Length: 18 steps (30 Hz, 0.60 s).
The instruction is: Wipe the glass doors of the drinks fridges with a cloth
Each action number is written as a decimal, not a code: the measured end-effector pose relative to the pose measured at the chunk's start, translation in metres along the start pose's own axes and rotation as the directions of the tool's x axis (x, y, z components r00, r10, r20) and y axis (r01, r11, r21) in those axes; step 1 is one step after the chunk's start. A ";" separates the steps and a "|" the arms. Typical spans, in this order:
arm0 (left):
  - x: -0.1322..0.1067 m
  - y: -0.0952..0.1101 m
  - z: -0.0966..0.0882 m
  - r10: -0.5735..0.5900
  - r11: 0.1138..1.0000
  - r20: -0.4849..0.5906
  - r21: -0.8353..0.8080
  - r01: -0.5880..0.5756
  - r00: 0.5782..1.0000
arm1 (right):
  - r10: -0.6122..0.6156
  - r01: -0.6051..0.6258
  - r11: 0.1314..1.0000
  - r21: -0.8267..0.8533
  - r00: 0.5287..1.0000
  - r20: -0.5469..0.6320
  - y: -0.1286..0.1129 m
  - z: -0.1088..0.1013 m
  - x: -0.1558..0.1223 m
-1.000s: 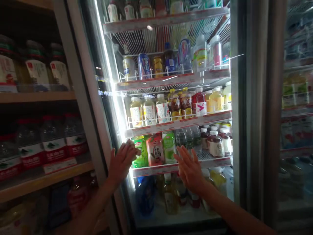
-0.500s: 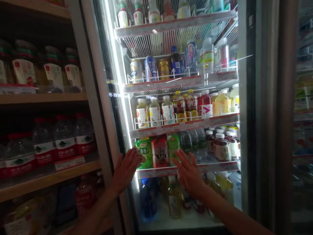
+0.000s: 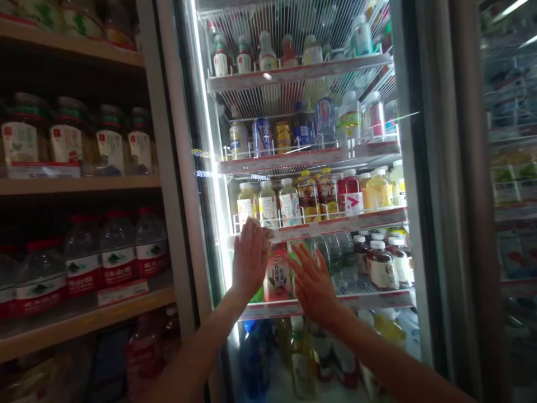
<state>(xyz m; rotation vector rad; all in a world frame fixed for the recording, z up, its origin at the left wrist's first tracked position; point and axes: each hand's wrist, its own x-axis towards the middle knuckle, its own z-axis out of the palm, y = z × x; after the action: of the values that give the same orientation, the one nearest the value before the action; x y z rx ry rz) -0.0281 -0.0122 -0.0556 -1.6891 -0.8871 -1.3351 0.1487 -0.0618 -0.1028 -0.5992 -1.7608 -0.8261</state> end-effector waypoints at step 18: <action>0.007 -0.029 -0.028 -0.142 0.970 0.140 0.216 0.110 0.980 | -0.027 0.006 0.945 -0.326 0.998 -0.059 0.061 0.010 0.086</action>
<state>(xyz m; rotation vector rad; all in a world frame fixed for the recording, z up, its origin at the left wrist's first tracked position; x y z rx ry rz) -0.0643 -0.0243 -0.0401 -1.6101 -1.1995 -1.1592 0.1596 -0.0143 -0.0081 -0.7667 -1.5841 -1.1487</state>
